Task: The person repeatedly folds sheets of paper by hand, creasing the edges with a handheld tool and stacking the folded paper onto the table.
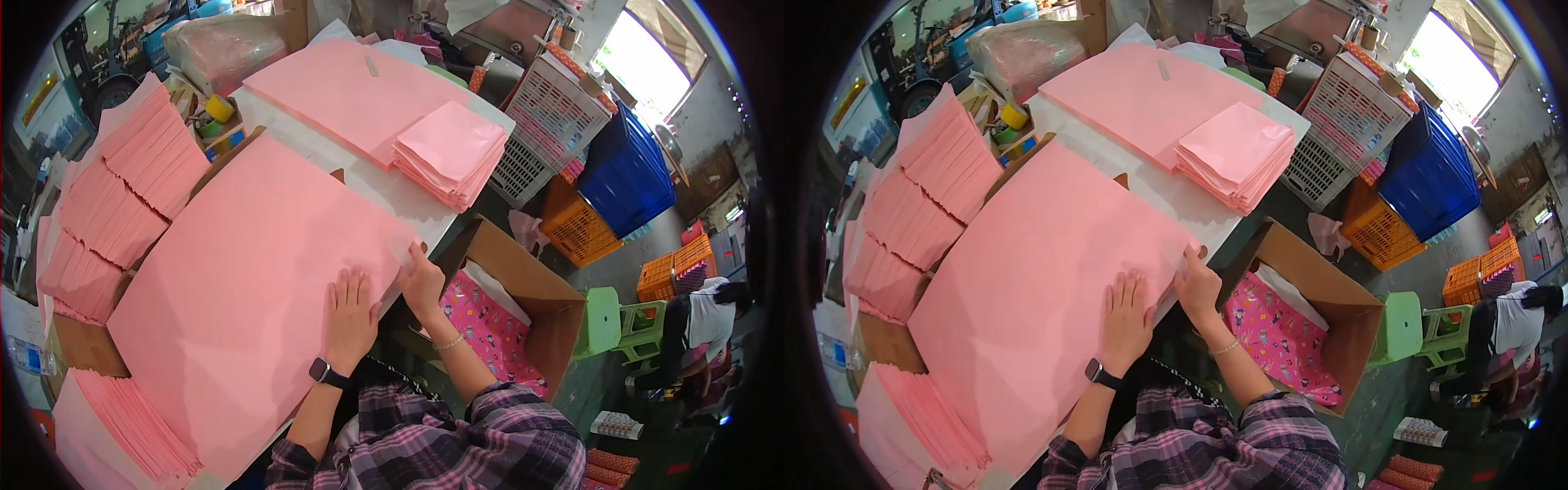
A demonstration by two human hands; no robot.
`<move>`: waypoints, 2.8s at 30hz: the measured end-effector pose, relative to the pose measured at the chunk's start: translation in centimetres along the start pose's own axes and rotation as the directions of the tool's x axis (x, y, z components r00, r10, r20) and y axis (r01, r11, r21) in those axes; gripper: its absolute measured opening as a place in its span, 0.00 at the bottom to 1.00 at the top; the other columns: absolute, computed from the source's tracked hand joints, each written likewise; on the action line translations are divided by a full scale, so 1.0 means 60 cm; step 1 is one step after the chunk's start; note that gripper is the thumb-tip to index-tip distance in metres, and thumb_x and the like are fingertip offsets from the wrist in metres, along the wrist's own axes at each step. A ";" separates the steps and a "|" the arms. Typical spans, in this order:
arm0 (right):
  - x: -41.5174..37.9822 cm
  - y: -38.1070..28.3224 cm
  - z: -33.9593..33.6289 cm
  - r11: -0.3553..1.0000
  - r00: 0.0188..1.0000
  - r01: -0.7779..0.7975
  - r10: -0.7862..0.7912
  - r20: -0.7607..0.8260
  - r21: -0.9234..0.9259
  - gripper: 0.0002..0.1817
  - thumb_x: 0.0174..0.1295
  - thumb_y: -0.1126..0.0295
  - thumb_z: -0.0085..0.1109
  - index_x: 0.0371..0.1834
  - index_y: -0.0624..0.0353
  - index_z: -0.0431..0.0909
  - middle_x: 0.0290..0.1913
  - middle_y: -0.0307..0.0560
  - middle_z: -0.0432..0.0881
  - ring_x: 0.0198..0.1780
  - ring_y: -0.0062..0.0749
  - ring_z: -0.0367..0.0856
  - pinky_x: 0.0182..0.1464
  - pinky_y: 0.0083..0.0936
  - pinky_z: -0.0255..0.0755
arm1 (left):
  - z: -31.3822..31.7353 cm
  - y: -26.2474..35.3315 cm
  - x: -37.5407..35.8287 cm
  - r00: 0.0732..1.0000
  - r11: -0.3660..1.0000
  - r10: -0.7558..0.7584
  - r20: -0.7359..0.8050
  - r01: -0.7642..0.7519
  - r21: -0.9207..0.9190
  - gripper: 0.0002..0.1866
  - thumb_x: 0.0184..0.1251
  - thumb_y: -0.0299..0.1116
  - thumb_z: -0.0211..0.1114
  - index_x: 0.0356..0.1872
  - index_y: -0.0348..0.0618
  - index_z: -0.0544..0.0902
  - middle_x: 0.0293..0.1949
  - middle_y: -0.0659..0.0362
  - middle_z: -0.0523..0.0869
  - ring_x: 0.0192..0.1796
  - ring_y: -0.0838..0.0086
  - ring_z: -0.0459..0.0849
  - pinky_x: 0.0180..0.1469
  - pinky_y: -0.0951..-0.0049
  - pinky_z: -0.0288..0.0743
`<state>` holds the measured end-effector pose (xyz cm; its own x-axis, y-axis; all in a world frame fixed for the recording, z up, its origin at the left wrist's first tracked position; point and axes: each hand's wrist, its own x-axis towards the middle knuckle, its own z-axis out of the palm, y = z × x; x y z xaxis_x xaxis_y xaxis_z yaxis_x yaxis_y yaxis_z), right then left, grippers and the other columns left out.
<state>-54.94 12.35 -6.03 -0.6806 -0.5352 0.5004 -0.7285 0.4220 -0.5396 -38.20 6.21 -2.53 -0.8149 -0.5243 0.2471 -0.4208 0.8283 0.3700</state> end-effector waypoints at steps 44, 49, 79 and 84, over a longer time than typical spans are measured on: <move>-0.278 -0.403 0.016 0.405 0.280 0.687 -0.914 0.294 0.604 0.14 0.50 0.77 0.61 0.42 0.61 0.79 0.50 0.49 0.84 0.57 0.41 0.83 0.40 0.31 0.83 | -0.277 -0.274 -0.515 0.603 0.601 -0.738 -0.303 0.791 0.113 0.33 0.67 0.36 0.61 0.69 0.30 0.63 0.71 0.36 0.63 0.75 0.46 0.58 0.76 0.54 0.51; -0.332 -0.438 0.023 0.309 0.203 0.738 -0.950 0.239 0.600 0.14 0.52 0.74 0.59 0.44 0.60 0.79 0.50 0.48 0.84 0.58 0.38 0.83 0.36 0.29 0.82 | -0.267 -0.290 -0.528 0.593 0.621 -0.746 -0.304 0.784 0.004 0.29 0.70 0.34 0.55 0.69 0.30 0.63 0.71 0.37 0.63 0.75 0.46 0.58 0.76 0.54 0.52; -0.445 -0.540 0.044 0.131 0.040 0.746 -0.987 0.153 0.653 0.15 0.55 0.69 0.55 0.45 0.62 0.76 0.51 0.51 0.82 0.58 0.43 0.81 0.37 0.29 0.83 | -0.268 -0.326 -0.545 0.682 0.635 -0.672 -0.288 0.731 0.249 0.27 0.69 0.31 0.49 0.67 0.27 0.64 0.70 0.34 0.64 0.75 0.46 0.58 0.77 0.54 0.50; -0.446 -0.541 0.042 0.138 0.048 0.747 -0.987 0.155 0.650 0.15 0.55 0.69 0.55 0.45 0.62 0.76 0.51 0.51 0.82 0.58 0.43 0.81 0.37 0.29 0.83 | -0.264 -0.328 -0.549 0.693 0.639 -0.650 -0.312 0.720 0.270 0.28 0.68 0.32 0.49 0.67 0.27 0.64 0.70 0.35 0.64 0.75 0.47 0.59 0.77 0.55 0.50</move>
<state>-12.87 11.13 -3.60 0.6983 -0.5553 0.4516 -0.5587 -0.8173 -0.1410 3.20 4.07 -3.77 -0.1674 -0.9632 0.2101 -0.9633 0.2052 0.1730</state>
